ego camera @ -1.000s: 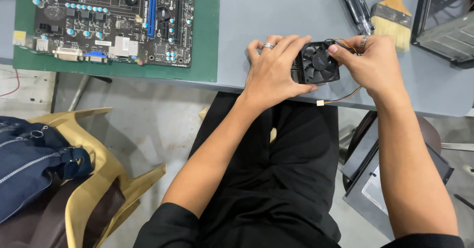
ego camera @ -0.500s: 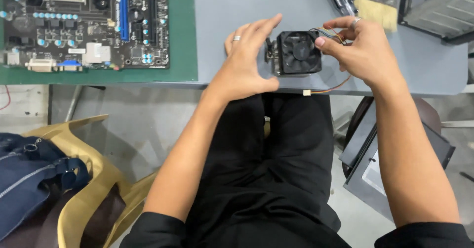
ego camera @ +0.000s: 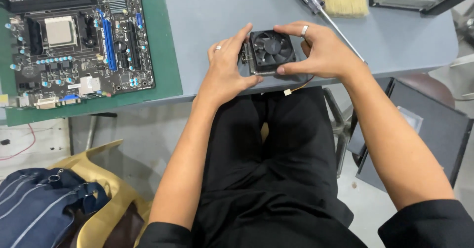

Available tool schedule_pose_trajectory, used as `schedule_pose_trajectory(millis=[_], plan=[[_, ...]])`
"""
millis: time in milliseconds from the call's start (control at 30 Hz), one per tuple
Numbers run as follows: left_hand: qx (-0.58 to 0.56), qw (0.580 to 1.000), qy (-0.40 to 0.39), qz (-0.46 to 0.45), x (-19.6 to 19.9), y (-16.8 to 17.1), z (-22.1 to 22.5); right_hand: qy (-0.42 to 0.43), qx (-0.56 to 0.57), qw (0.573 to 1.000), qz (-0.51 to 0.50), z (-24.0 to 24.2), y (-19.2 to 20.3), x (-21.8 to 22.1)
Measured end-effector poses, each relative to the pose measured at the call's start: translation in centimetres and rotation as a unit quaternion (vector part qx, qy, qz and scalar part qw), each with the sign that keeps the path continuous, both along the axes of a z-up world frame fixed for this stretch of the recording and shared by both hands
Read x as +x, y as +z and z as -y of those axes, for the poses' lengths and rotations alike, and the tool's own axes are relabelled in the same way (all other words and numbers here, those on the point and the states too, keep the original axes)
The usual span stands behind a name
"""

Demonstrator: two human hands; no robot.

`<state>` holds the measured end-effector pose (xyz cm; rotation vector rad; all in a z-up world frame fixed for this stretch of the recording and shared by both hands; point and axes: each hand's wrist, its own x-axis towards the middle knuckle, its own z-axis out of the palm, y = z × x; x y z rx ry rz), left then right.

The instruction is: Installing a CPU fan and heatsink onto a motherboard and securing it with a screwdriver.

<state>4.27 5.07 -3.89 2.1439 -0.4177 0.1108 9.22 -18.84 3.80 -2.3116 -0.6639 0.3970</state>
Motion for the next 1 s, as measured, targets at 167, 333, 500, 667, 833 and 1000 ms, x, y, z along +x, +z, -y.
schedule_pose_trajectory(millis=[167,333,500,667,833,1000], plan=[[0.019,0.999,0.009,0.031,0.0,-0.5,0.2,0.012,0.035,0.999,0.026,0.9,-1.9,0.2],[0.047,0.997,0.013,0.058,0.1,-1.0,0.3,0.014,0.089,0.995,0.05,0.9,-3.2,-0.3],[0.031,0.998,0.018,0.053,-0.1,-0.3,0.5,0.002,0.194,0.979,0.053,1.5,-4.9,-0.2],[0.049,0.996,0.025,0.063,0.0,-0.5,0.7,-0.004,0.222,0.973,0.063,1.6,-5.6,-0.4],[0.012,0.998,0.027,0.047,0.6,-2.2,0.6,-0.031,0.305,0.95,0.061,1.5,-7.3,-0.2],[0.023,0.999,0.027,0.041,0.5,-1.5,0.7,-0.029,0.296,0.954,0.028,1.8,-6.3,-0.4]])
